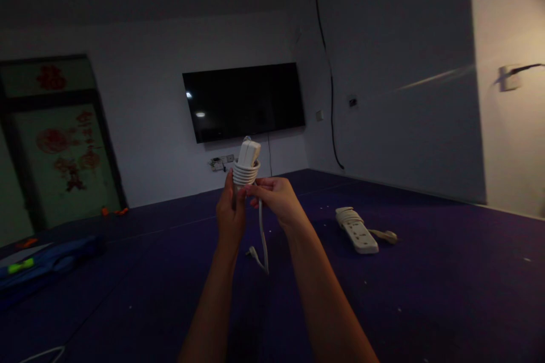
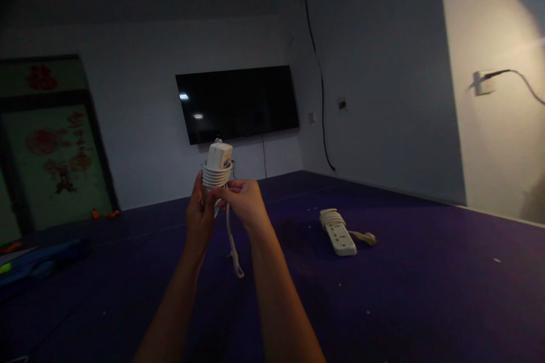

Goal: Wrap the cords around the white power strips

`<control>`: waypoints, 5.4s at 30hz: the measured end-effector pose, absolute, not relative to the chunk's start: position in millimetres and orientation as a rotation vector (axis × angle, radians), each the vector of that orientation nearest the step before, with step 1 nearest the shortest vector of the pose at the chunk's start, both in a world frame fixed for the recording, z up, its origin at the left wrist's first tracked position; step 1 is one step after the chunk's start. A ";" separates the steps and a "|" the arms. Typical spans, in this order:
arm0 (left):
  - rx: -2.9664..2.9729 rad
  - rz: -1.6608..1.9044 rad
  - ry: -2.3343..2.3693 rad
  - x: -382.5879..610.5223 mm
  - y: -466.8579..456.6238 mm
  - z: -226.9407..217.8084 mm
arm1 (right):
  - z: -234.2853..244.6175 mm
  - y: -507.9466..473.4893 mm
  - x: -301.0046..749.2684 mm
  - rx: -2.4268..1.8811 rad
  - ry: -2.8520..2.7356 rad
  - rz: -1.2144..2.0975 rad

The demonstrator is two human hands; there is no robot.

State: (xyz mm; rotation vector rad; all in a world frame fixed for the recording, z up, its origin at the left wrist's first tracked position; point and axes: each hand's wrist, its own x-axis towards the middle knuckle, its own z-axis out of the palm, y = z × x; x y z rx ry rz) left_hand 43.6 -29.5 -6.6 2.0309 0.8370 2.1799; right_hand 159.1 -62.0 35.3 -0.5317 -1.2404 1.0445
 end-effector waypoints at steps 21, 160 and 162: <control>1.670 2.248 0.544 42.7 -19.2 -8.2 | 30.3 -49.0 158.3 -0.325 -0.987 1.522; 2.335 2.466 1.666 44.1 -26.1 -18.1 | 32.9 -63.5 154.7 -1.024 -1.590 0.354; 2.406 2.411 1.630 46.7 -28.5 -16.8 | 31.7 -59.8 158.5 -1.027 -1.559 0.369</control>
